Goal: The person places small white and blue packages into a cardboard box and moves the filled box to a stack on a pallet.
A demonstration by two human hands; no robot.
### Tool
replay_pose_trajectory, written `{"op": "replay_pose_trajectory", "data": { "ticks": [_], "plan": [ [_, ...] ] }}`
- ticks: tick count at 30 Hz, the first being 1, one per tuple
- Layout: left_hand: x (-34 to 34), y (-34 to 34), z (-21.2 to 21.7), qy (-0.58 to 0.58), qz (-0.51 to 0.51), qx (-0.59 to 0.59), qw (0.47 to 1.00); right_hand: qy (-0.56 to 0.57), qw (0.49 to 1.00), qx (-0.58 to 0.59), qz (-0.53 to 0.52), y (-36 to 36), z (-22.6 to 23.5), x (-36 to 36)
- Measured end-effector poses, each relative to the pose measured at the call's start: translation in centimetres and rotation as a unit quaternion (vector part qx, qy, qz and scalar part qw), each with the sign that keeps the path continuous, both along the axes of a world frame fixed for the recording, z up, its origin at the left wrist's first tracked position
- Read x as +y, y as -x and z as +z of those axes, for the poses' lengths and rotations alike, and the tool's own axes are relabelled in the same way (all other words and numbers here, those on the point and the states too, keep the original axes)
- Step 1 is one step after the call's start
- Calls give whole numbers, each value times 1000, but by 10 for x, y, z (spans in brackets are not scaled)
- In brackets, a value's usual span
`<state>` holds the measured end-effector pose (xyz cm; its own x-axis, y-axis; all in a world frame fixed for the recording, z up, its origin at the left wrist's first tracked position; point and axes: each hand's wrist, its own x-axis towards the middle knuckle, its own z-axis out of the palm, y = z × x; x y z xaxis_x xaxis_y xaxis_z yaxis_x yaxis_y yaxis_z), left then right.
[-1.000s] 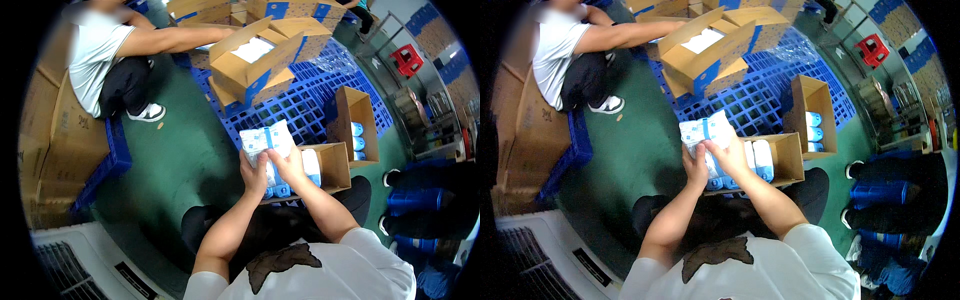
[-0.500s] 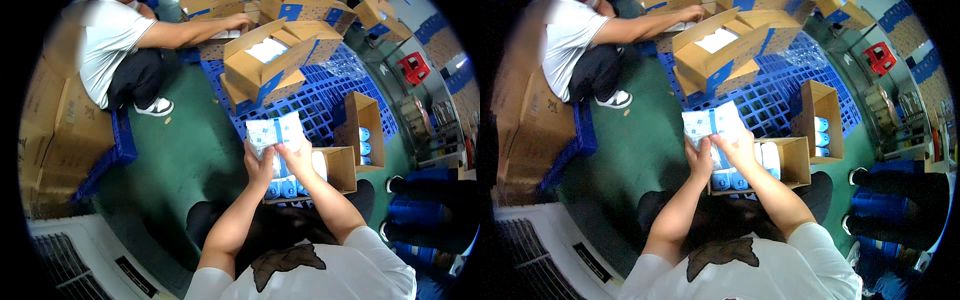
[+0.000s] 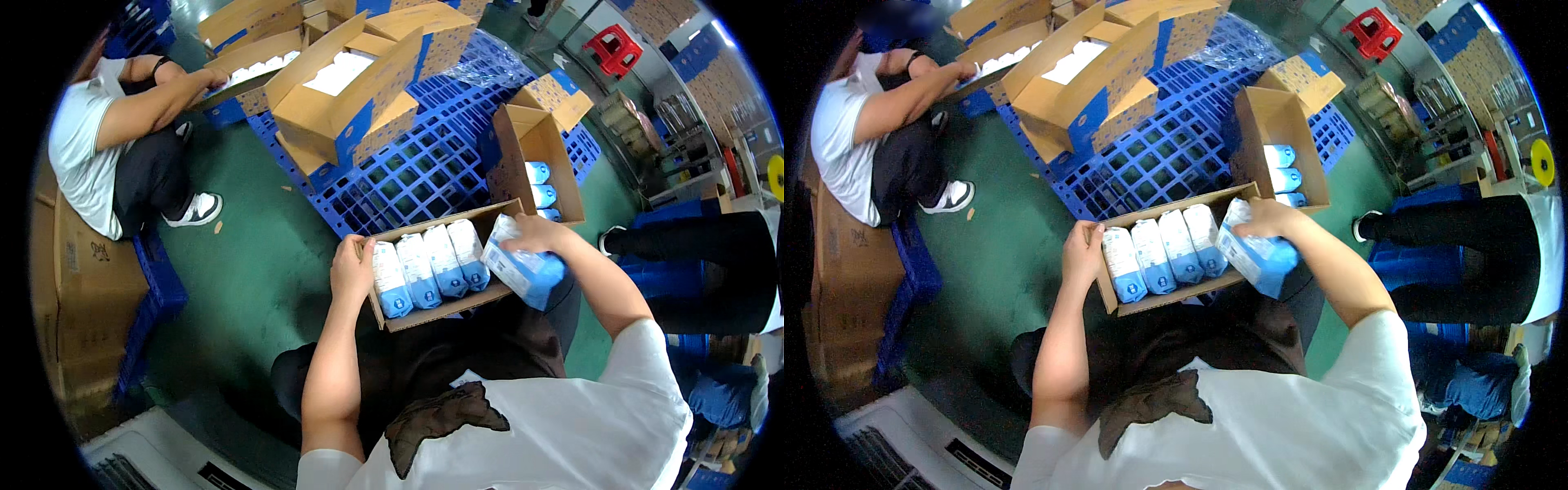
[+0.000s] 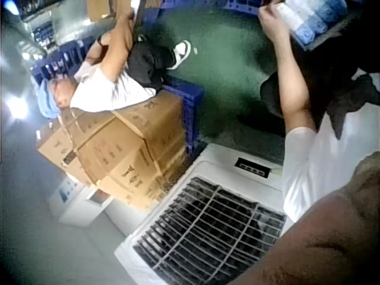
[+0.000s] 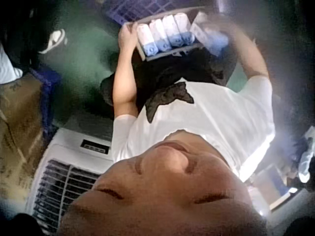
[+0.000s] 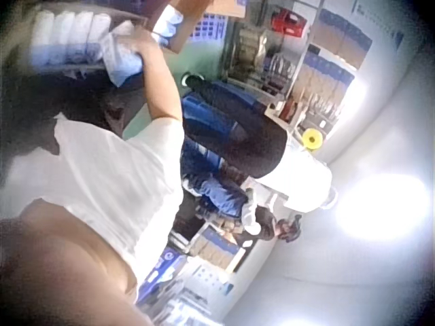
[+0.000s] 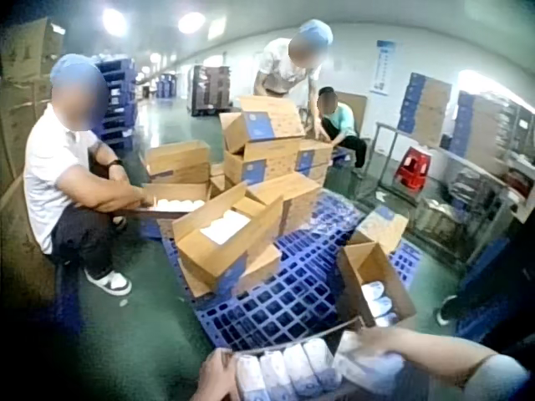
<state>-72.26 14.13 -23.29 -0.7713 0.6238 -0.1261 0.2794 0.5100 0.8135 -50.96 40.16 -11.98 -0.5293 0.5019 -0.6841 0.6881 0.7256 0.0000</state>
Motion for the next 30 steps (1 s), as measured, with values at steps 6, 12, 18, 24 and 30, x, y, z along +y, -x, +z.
{"op": "replay_pose_trajectory", "data": {
  "ticks": [6,12,18,24,30],
  "plan": [
    [3,-4,10,-14,-8,23,1000,-155,986,-44,40,53,-44,11],
    [-3,-5,3,-32,22,5,999,-233,966,112,-16,31,-81,-3],
    [-7,-7,5,-29,27,-15,999,-148,984,-8,99,22,-64,-27],
    [-4,-8,-8,-38,30,-22,999,-20,995,93,23,-16,-124,0],
    [-21,-8,-12,-28,17,-205,978,-153,896,415,-34,-13,-30,-8]
  ]
}}
